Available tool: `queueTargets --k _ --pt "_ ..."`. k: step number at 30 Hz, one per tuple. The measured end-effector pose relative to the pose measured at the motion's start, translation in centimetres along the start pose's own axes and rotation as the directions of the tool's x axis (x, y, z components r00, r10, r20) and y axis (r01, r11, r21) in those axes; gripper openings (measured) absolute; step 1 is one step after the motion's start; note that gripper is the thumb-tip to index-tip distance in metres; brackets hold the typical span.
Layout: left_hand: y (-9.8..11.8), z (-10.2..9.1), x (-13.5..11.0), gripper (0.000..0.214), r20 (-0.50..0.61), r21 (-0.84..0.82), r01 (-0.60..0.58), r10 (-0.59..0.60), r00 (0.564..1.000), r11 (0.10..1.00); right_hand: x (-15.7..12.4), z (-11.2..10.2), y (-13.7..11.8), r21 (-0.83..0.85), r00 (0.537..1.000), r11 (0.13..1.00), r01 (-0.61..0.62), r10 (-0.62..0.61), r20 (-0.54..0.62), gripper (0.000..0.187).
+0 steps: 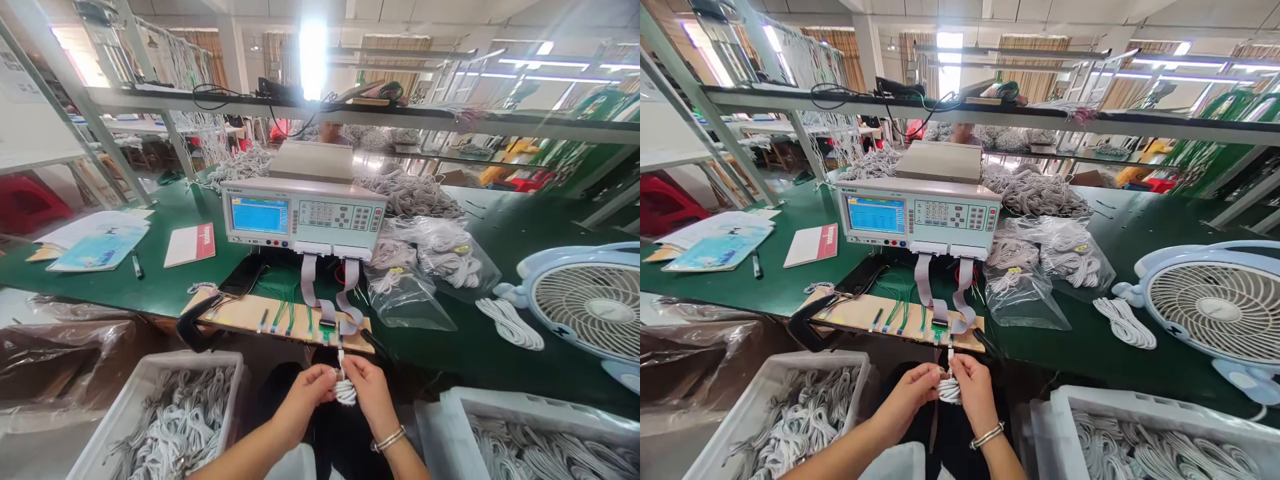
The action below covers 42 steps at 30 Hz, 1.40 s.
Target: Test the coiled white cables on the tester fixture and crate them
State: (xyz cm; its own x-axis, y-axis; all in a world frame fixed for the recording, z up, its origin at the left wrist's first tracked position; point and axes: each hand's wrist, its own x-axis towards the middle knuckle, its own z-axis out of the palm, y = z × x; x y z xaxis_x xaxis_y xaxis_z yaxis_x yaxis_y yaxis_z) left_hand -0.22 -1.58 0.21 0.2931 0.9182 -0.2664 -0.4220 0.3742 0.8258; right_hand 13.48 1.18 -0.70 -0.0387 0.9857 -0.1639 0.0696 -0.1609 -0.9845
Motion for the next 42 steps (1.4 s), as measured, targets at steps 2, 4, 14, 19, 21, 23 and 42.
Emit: queueTargets --k 2,4,14,19,21,23,42 --pt "0.2 -0.6 0.7 0.031 -0.063 -0.072 0.077 -0.082 0.995 0.994 0.3 0.0 0.1 -0.015 1.0 1.0 0.008 -0.008 0.015 0.032" --pt "0.4 -1.2 1.3 0.033 -0.111 -0.068 0.1 -0.107 0.988 0.993 0.4 0.2 0.2 -0.027 1.0 0.999 0.024 -0.024 0.006 0.032" --pt "1.2 -2.4 2.5 0.033 -0.175 0.023 0.114 -0.108 0.979 0.993 0.8 1.3 0.8 0.167 0.992 0.981 -0.097 0.108 -0.06 0.034" --pt "0.3 -1.3 3.1 0.031 -0.212 -0.083 0.091 -0.107 0.972 0.992 0.4 0.1 0.6 0.062 0.996 0.994 -0.094 0.094 -0.003 0.033" --pt "-0.2 -0.8 3.2 0.031 -0.262 -0.139 0.049 -0.084 0.961 0.989 0.1 0.0 0.6 0.06 0.996 0.995 -0.084 0.084 -0.004 0.032" --pt "-0.8 -0.3 3.2 0.031 -0.321 -0.205 0.004 -0.071 0.944 0.979 -0.3 0.0 0.6 0.073 0.998 0.995 -0.064 0.065 -0.009 0.032" --pt "1.3 -1.2 4.1 0.038 -0.122 -0.137 0.117 -0.134 0.983 0.984 1.8 1.5 -0.3 -0.017 0.972 0.978 -0.206 0.207 0.111 0.049"
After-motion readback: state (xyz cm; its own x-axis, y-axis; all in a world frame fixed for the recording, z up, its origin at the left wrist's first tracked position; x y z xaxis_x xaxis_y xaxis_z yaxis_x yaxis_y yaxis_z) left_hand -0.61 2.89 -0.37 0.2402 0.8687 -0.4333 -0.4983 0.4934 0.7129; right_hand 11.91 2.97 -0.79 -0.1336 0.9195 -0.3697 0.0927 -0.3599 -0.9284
